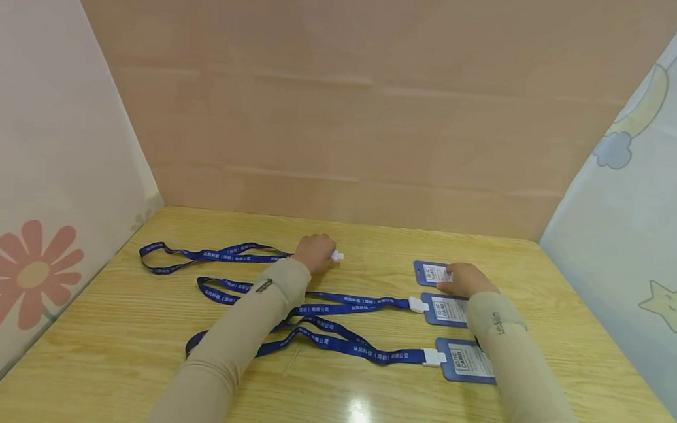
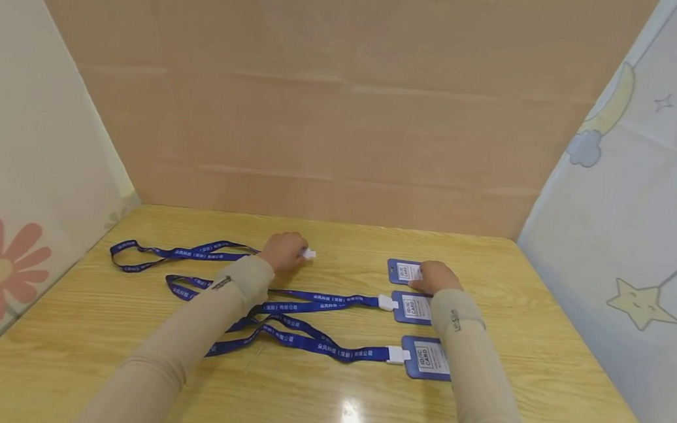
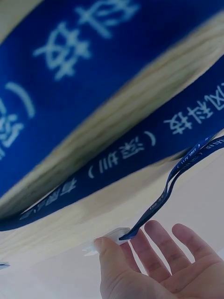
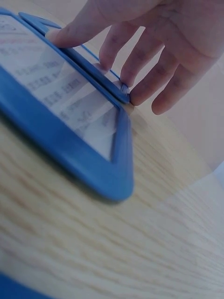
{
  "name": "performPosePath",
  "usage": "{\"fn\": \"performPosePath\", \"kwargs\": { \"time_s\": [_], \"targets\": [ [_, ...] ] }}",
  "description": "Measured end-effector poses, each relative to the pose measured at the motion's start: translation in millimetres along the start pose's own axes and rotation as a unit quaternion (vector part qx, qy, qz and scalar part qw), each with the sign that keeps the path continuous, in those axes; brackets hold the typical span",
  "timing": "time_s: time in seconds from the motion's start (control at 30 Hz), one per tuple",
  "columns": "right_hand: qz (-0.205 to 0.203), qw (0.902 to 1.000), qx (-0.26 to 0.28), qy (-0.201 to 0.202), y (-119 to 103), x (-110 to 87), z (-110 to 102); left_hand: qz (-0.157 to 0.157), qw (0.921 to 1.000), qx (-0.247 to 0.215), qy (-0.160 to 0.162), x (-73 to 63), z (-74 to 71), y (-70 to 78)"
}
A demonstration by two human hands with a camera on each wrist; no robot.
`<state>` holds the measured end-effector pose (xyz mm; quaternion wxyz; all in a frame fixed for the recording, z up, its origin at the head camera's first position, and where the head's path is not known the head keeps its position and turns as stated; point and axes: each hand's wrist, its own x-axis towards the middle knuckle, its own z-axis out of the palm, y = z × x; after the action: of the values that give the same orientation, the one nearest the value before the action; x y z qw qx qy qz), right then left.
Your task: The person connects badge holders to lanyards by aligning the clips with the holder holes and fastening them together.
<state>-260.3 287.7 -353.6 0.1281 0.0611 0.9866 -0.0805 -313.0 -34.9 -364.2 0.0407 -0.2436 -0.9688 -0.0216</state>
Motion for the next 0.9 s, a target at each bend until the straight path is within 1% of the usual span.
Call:
{"fn": "performPosePath", "kwargs": {
  "time_s": [0.23, 0.47, 0.73, 0.9],
  "targets": [
    [0.002, 1.0000, 0.009, 0.000, 0.3, -1.9, -0.4, 0.008, 1.0000, 0.000, 0.001, 3.3, 1.5, 3.2],
    [0.006, 0.9999, 0.014, -0.001, -2.2, -4.7, -0.7, 0.018, 0.9998, -0.005, 0.002, 3.3, 1.2, 8.3],
    [0.013, 0.9997, 0.021, -0.002, -3.7, -3.0, 0.7, 0.015, 0.9998, -0.003, -0.010, 1.5, -5.2, 14.7],
    [0.010, 0.9997, 0.021, -0.001, -4.8, -2.6, 1.4, 0.017, 0.9998, 0.009, -0.007, 3.6, -2.0, 17.0]
  ]
}}
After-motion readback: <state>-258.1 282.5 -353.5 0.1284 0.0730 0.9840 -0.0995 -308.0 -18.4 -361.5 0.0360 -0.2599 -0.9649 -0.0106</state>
